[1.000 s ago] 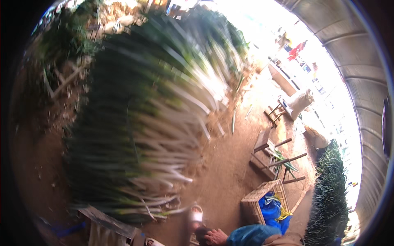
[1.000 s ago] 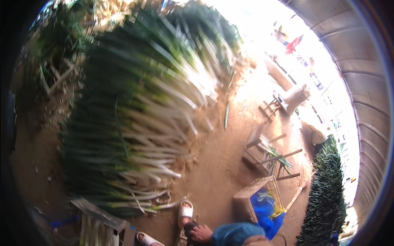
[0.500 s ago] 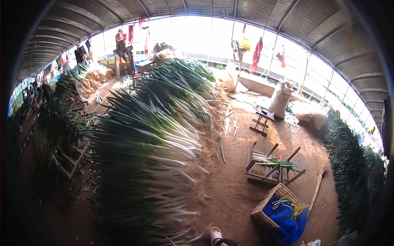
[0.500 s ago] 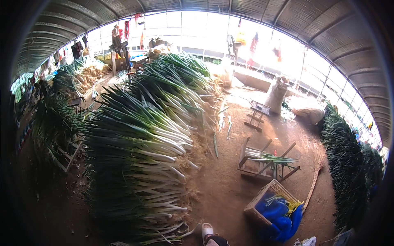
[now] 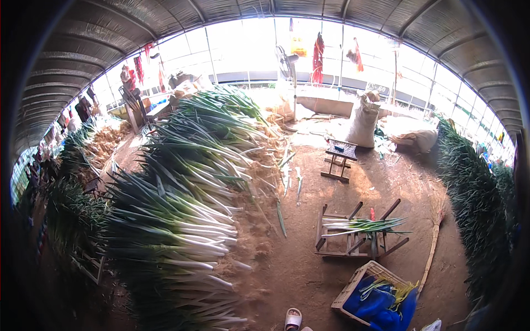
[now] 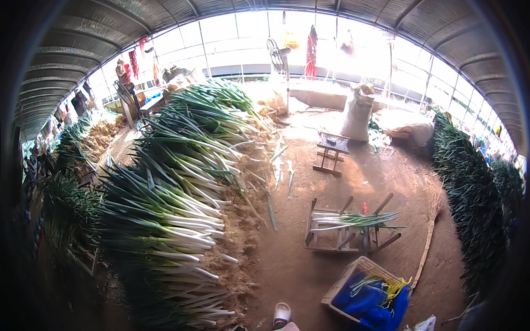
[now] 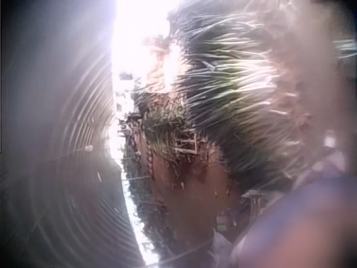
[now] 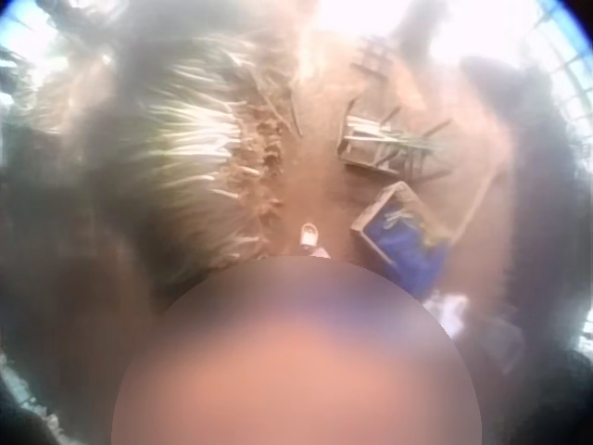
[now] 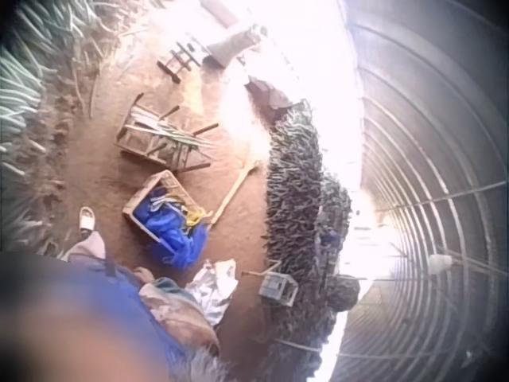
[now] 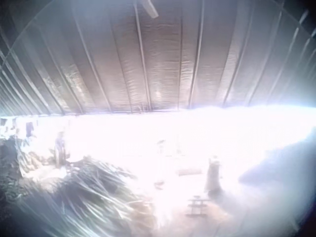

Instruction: The person repeatedly picks up bunches of green onions from a large pile and places them onto a metal weighing scale. They adjust the onions on the scale and continue handling more bunches throughout the clip.

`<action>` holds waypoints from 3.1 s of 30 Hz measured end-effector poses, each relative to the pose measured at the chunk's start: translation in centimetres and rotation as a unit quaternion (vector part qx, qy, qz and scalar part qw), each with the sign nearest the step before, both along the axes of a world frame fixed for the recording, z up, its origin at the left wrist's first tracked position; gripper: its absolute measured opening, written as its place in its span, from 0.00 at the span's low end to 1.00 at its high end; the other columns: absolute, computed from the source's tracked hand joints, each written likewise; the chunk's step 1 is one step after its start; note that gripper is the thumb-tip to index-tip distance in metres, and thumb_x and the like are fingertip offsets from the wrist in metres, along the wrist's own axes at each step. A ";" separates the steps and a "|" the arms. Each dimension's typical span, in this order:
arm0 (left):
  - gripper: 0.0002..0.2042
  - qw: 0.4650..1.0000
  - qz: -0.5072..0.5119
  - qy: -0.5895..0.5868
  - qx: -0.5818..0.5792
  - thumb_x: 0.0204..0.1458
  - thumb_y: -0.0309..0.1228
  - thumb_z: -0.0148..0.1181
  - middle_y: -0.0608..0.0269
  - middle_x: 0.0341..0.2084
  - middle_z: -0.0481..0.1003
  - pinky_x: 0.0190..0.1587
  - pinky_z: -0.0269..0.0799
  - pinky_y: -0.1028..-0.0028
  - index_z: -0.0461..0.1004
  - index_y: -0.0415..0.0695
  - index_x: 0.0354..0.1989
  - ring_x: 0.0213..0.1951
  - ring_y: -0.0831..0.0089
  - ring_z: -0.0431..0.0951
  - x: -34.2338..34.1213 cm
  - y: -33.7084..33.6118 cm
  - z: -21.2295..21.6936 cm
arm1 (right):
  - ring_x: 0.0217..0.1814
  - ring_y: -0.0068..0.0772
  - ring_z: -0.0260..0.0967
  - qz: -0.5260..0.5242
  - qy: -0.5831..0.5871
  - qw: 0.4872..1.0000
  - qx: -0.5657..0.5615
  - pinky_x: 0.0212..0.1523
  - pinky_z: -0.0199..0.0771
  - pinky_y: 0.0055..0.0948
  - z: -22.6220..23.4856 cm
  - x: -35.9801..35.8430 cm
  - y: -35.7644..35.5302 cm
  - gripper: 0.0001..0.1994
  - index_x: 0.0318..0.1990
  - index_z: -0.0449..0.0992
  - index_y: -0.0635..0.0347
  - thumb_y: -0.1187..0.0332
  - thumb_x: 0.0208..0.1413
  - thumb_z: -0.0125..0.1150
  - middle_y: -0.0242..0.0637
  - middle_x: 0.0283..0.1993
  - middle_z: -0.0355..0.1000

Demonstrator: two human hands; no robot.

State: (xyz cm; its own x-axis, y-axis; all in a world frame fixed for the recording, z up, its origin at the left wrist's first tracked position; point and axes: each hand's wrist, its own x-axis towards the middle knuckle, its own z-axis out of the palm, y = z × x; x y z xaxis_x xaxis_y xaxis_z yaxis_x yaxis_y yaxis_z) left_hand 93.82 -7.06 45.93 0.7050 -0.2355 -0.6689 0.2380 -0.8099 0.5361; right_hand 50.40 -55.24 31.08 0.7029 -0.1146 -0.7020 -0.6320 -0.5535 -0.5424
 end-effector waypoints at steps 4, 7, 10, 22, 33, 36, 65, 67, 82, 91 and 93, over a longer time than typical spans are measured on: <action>0.23 1.000 0.019 0.006 -0.015 0.51 0.42 0.58 0.48 0.43 0.74 0.46 0.69 0.60 0.70 0.40 0.51 0.46 0.55 0.73 5.3 -4.3 1.1 | 0.46 0.49 0.71 -0.102 -0.083 0.987 -0.096 0.48 0.69 0.44 2.9 2.4 -6.3 0.11 0.33 0.80 0.56 0.62 0.49 0.56 0.44 0.39 0.75; 0.23 0.999 0.031 0.016 -0.020 0.51 0.42 0.58 0.48 0.43 0.74 0.45 0.69 0.61 0.70 0.39 0.51 0.45 0.55 0.73 8.7 -6.5 1.4 | 0.47 0.50 0.69 -0.114 -0.044 0.984 -0.127 0.48 0.68 0.44 4.5 6.2 -8.7 0.11 0.33 0.79 0.58 0.63 0.50 0.54 0.47 0.40 0.74; 0.24 0.998 0.043 0.033 -0.020 0.50 0.42 0.59 0.48 0.43 0.74 0.45 0.69 0.61 0.70 0.39 0.51 0.45 0.56 0.73 11.9 -8.2 0.8 | 0.49 0.49 0.69 -0.096 0.021 0.994 -0.055 0.49 0.68 0.43 5.1 11.1 -9.2 0.14 0.36 0.79 0.57 0.58 0.49 0.55 0.47 0.43 0.74; 0.25 0.987 0.083 0.135 0.011 0.49 0.41 0.60 0.48 0.42 0.74 0.43 0.71 0.62 0.69 0.37 0.52 0.43 0.57 0.74 29.4 -11.5 -4.6 | 0.46 0.42 0.70 -0.139 0.038 0.989 0.031 0.46 0.69 0.40 7.8 40.9 -15.8 0.18 0.42 0.78 0.55 0.53 0.49 0.59 0.43 0.44 0.74; 0.27 0.986 0.122 0.100 -0.051 0.48 0.41 0.62 0.48 0.42 0.74 0.41 0.72 0.63 0.68 0.36 0.53 0.41 0.58 0.75 48.9 -18.6 -4.9 | 0.39 0.37 0.72 -0.234 0.052 0.970 0.032 0.39 0.71 0.37 7.7 57.2 -23.2 0.18 0.45 0.76 0.56 0.55 0.51 0.59 0.40 0.39 0.74; 0.27 0.980 0.156 0.105 -0.067 0.48 0.40 0.62 0.48 0.42 0.74 0.40 0.72 0.63 0.67 0.35 0.53 0.41 0.59 0.76 53.3 -21.7 -5.3 | 0.38 0.36 0.73 -0.249 0.096 0.963 0.043 0.37 0.72 0.36 5.9 60.0 -25.4 0.18 0.46 0.75 0.56 0.56 0.52 0.59 0.39 0.38 0.74; 0.19 0.886 0.393 0.165 -0.184 0.54 0.31 0.58 0.59 0.37 0.75 0.27 0.74 0.77 0.68 0.37 0.53 0.31 0.71 0.79 93.4 -41.0 -9.2 | 0.50 0.45 0.72 0.019 0.122 0.992 -0.042 0.48 0.70 0.37 3.9 115.5 -49.9 0.21 0.51 0.72 0.62 0.56 0.57 0.53 0.49 0.48 0.74; 0.19 0.874 0.420 0.123 -0.211 0.55 0.32 0.57 0.59 0.39 0.74 0.27 0.73 0.78 0.67 0.37 0.54 0.32 0.73 0.78 96.3 -43.0 -9.9 | 0.51 0.47 0.71 -0.038 0.103 0.994 -0.019 0.50 0.69 0.38 4.1 117.5 -51.9 0.21 0.50 0.73 0.63 0.56 0.57 0.53 0.50 0.48 0.74; 0.18 0.857 0.458 0.231 -0.045 0.51 0.31 0.60 0.60 0.35 0.77 0.38 0.71 0.74 0.72 0.37 0.50 0.36 0.73 0.76 105.9 -67.4 -6.1 | 0.45 0.55 0.72 0.300 0.021 0.930 -0.212 0.46 0.71 0.46 -1.2 170.9 -76.5 0.15 0.42 0.76 0.61 0.62 0.50 0.55 0.54 0.41 0.74; 0.19 0.922 0.338 0.172 -0.079 0.50 0.32 0.59 0.51 0.41 0.76 0.47 0.70 0.66 0.71 0.37 0.50 0.43 0.62 0.76 116.1 -76.8 -16.5 | 0.42 0.56 0.71 0.407 -0.181 0.884 -0.140 0.42 0.70 0.50 -16.0 194.5 -65.1 0.09 0.38 0.70 0.60 0.66 0.51 0.53 0.50 0.40 0.70; 0.19 0.956 0.260 0.123 -0.048 0.50 0.33 0.59 0.49 0.41 0.75 0.49 0.69 0.62 0.71 0.38 0.48 0.44 0.55 0.74 116.8 -79.0 -20.1 | 0.43 0.55 0.70 0.434 -0.194 0.866 -0.156 0.43 0.69 0.50 -20.3 196.8 -61.0 0.09 0.39 0.70 0.57 0.66 0.51 0.54 0.47 0.40 0.70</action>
State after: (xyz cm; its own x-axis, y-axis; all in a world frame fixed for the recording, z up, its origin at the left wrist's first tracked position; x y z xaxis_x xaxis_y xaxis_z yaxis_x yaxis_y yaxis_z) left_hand 210.64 -86.02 25.87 0.5672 0.0363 -0.8228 0.7242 -0.4977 0.4773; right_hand 247.24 -116.22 10.82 0.7951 0.4337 -0.4239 0.2925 -0.8866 -0.3583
